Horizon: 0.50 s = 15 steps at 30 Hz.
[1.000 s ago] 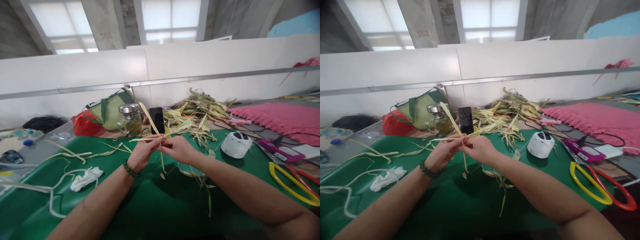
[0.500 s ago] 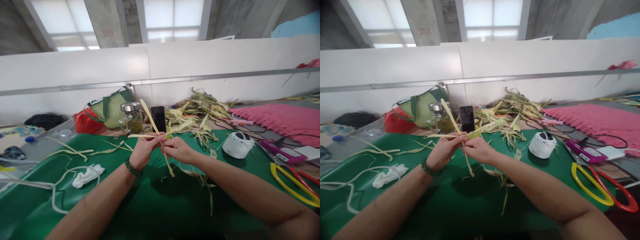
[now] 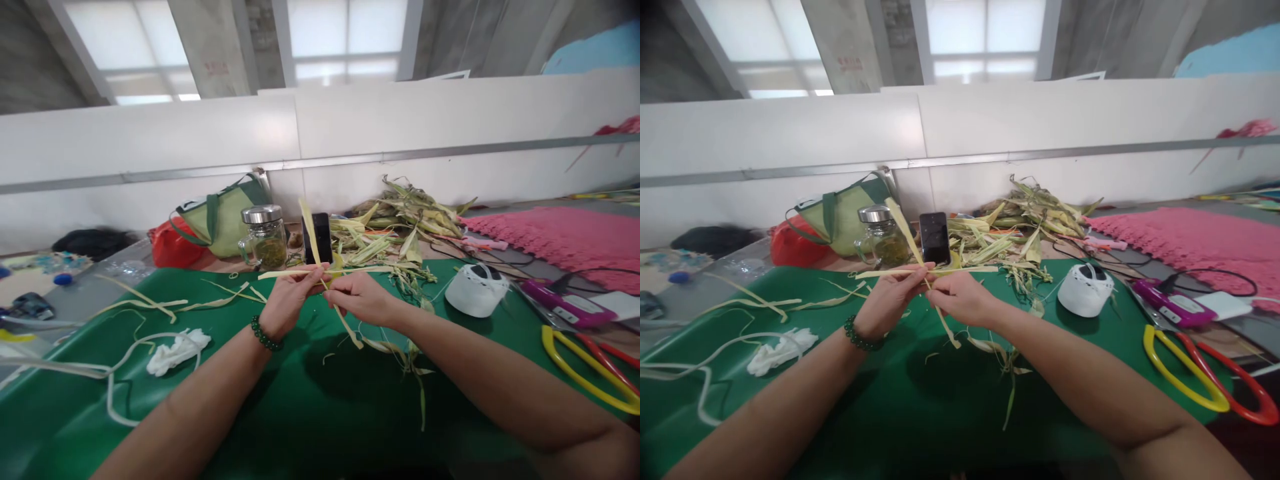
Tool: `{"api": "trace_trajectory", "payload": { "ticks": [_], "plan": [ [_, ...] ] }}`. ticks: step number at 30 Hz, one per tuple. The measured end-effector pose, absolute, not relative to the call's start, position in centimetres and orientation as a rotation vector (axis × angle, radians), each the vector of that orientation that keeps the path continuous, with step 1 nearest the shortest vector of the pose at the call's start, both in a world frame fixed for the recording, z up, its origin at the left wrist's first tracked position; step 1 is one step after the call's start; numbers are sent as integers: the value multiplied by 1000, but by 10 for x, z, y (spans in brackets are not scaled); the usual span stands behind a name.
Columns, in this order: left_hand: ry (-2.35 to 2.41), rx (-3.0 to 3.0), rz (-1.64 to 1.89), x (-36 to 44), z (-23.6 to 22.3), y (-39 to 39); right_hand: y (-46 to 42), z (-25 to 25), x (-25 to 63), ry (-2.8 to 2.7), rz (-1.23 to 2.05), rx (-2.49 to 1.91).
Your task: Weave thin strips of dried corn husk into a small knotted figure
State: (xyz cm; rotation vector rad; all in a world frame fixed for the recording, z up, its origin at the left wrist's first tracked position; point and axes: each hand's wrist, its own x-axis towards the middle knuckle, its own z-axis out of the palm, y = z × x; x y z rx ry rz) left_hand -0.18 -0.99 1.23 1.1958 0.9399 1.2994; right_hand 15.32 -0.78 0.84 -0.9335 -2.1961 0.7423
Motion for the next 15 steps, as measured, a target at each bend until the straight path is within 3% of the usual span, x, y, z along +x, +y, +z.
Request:
{"api": "trace_trajectory", "payload": {
  "ticks": [7,15],
  "plan": [
    [1041,1401,1246,3,8,-11,-8,13,160,-1944,298,-955],
    [1117,1607,1257,7,4,-15,-3,12,161,-1753,685,-876]
  ]
}}
